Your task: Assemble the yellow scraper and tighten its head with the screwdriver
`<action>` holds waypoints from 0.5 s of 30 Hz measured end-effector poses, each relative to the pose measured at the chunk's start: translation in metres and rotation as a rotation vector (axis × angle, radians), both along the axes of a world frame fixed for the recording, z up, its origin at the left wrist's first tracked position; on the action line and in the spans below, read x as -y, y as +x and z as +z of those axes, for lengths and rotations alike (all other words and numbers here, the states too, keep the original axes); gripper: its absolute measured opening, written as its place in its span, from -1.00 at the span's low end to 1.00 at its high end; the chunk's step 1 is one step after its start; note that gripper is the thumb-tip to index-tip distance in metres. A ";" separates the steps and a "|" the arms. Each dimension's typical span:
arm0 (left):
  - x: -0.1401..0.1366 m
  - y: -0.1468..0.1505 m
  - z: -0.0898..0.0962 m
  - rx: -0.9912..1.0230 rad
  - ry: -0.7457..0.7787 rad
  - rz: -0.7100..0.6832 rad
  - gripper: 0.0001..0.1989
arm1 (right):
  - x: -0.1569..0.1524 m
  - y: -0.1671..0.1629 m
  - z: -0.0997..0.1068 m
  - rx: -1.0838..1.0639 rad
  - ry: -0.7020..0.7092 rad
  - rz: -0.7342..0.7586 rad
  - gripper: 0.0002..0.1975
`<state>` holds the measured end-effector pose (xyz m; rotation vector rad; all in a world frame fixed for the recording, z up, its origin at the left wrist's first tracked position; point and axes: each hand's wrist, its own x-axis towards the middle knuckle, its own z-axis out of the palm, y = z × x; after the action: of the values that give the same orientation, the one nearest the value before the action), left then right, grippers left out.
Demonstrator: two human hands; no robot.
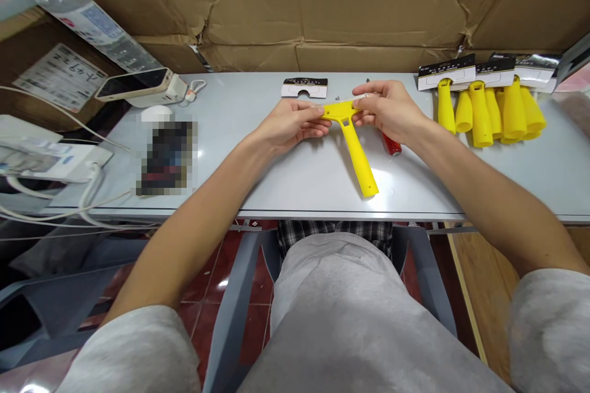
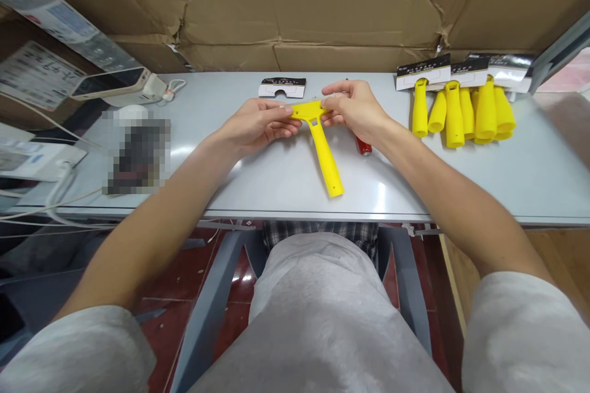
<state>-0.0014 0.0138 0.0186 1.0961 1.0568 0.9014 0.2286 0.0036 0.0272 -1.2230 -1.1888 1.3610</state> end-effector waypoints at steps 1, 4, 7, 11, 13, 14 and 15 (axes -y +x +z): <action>0.000 0.000 0.000 0.010 0.005 0.009 -0.94 | 0.000 0.000 0.000 0.001 0.000 0.002 -0.74; 0.001 0.000 -0.001 0.040 0.016 0.034 -0.87 | 0.001 -0.001 -0.001 0.005 -0.001 0.012 -0.72; 0.001 0.001 -0.001 0.054 0.026 0.050 -0.72 | 0.001 -0.001 -0.001 0.010 -0.001 0.022 -0.69; 0.003 0.002 0.003 0.041 0.027 0.049 -0.79 | 0.002 0.000 0.001 0.018 -0.002 0.022 -0.66; 0.004 0.003 0.005 0.037 0.011 0.052 -0.86 | 0.002 0.000 0.002 0.015 0.001 0.015 -0.68; 0.004 0.004 0.005 0.038 0.003 0.058 -0.87 | 0.002 0.000 0.002 0.012 0.002 0.012 -0.69; 0.003 0.004 0.005 0.040 -0.001 0.065 -0.84 | 0.002 0.000 0.002 0.009 0.002 0.011 -0.69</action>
<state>0.0024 0.0104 0.0240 1.0441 1.0646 0.9706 0.2290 0.0019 0.0288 -1.2241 -1.2051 1.3633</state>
